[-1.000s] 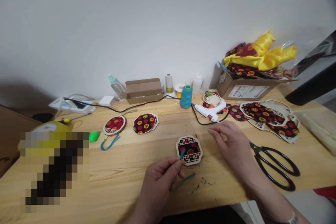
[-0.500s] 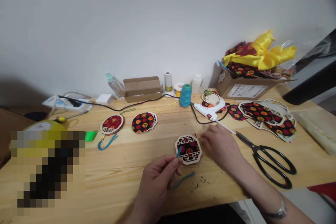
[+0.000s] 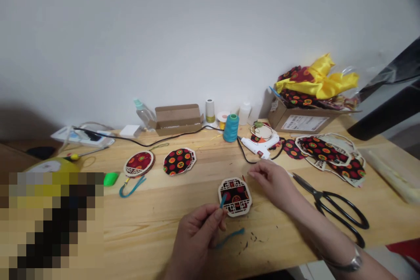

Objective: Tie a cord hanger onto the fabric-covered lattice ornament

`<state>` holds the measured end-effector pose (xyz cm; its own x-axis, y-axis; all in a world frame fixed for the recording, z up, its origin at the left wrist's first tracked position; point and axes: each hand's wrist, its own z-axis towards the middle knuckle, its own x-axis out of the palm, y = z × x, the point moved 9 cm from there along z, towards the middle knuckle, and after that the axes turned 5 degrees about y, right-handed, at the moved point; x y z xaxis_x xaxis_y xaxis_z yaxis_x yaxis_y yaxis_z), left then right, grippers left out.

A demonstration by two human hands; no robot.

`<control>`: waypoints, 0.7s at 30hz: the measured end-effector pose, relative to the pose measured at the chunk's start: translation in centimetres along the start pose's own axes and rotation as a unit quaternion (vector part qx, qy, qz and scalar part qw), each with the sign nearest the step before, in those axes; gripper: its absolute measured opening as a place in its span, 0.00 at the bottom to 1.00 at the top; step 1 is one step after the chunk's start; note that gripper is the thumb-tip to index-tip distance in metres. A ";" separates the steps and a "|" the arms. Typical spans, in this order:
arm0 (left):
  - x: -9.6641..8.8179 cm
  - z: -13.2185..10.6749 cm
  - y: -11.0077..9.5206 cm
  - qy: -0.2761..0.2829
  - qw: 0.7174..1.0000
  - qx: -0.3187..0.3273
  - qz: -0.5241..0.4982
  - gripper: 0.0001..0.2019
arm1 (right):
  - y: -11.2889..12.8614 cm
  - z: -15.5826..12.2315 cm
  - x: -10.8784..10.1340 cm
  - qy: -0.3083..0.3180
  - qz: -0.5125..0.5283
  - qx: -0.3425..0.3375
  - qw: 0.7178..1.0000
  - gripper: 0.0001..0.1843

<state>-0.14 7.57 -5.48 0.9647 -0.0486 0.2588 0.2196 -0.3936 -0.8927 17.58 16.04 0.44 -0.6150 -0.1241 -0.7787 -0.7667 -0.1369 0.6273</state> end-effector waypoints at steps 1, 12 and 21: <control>-0.1 0.1 0.1 0.000 1.000 0.007 0.003 0.13 | -0.1 0.3 -0.3 0.010 0.066 0.010 0.998 0.09; -0.2 0.9 1.3 0.024 0.999 0.031 0.022 0.17 | 6.0 7.0 -4.2 0.075 0.515 -0.041 0.853 0.12; -0.7 1.3 1.4 -0.005 0.998 0.035 0.055 0.23 | 9.7 13.9 -10.5 0.002 0.581 -0.165 0.797 0.04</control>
<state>-0.32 8.22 -7.42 0.9848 -0.0796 0.1543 0.1211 -0.3216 -0.9391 13.99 29.69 14.57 -0.8732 -0.3593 0.3292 0.4106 -0.1787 0.8941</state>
